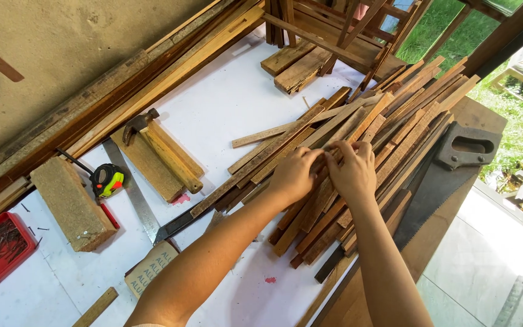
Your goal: The person is sanding thin wooden strips using a piece of sandpaper.
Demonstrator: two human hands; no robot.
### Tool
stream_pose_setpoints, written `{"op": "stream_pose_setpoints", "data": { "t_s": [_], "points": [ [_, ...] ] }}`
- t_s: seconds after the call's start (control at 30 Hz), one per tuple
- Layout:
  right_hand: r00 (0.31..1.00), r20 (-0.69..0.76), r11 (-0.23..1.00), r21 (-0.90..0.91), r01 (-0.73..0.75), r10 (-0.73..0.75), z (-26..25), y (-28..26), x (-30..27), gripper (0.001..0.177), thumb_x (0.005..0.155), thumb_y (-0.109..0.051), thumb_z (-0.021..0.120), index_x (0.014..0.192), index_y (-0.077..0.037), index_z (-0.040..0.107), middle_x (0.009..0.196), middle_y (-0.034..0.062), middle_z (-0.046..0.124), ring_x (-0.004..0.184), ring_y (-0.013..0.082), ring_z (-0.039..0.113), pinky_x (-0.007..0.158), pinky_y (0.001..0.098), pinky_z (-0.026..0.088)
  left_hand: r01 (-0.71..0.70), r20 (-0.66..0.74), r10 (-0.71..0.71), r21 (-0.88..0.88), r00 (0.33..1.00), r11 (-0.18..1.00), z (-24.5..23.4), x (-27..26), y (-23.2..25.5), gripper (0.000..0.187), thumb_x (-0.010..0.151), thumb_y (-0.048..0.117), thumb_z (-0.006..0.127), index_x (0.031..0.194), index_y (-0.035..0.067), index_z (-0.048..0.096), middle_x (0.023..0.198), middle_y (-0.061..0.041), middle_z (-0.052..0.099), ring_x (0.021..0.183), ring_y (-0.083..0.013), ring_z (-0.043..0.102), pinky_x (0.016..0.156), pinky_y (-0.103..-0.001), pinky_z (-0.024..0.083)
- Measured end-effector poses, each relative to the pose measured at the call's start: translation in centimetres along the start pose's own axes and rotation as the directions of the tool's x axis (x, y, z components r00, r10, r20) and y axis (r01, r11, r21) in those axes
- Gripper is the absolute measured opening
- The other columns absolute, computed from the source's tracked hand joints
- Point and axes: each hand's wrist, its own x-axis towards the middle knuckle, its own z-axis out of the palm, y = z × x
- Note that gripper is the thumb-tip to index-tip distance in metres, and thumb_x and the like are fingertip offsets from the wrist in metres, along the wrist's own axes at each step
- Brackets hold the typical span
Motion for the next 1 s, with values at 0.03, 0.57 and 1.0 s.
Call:
{"op": "stream_pose_setpoints", "data": {
  "t_s": [0.03,0.57,1.0],
  "points": [
    [1.000,0.002,1.000,0.001,0.001,-0.001,-0.3,-0.1,0.0,0.036,0.092,-0.039,0.075,0.124,-0.021,0.072,0.121,0.0176,0.054,0.112,0.0366,0.059,0.081,0.0455,0.057,0.003,0.000,-0.003,0.000,1.000,1.000,-0.8,0.2,0.3,0.055,0.085,0.010,0.071,0.139,0.012,0.060,0.131,-0.010,0.063,0.112,-0.0281,0.065,0.097,-0.041,0.054],
    [0.930,0.261,0.912,0.252,-0.323,0.257,-1.8,2.3,0.6,0.029,0.090,-0.029,0.076,0.109,-0.009,0.070,0.109,0.0147,0.066,0.094,0.0218,0.065,0.085,0.0368,0.055,-0.009,0.100,-0.022,0.305,0.995,0.952,-0.9,-0.3,-2.0,0.049,0.072,0.034,0.086,0.108,0.003,0.072,0.128,-0.015,0.059,0.118,-0.0299,0.060,0.097,-0.042,0.055],
    [0.901,0.269,0.845,0.332,-0.418,0.340,-2.2,2.5,0.8,0.055,0.085,-0.024,0.076,0.126,0.001,0.048,0.088,0.0119,0.067,0.079,0.0209,0.067,0.071,0.0336,0.057,0.378,0.143,-0.367,-0.058,0.919,0.924,-2.5,0.7,-3.0,0.035,0.086,0.044,0.056,0.088,0.014,0.073,0.079,-0.009,0.074,0.071,-0.0280,0.070,0.069,-0.046,0.056]
  ]
}}
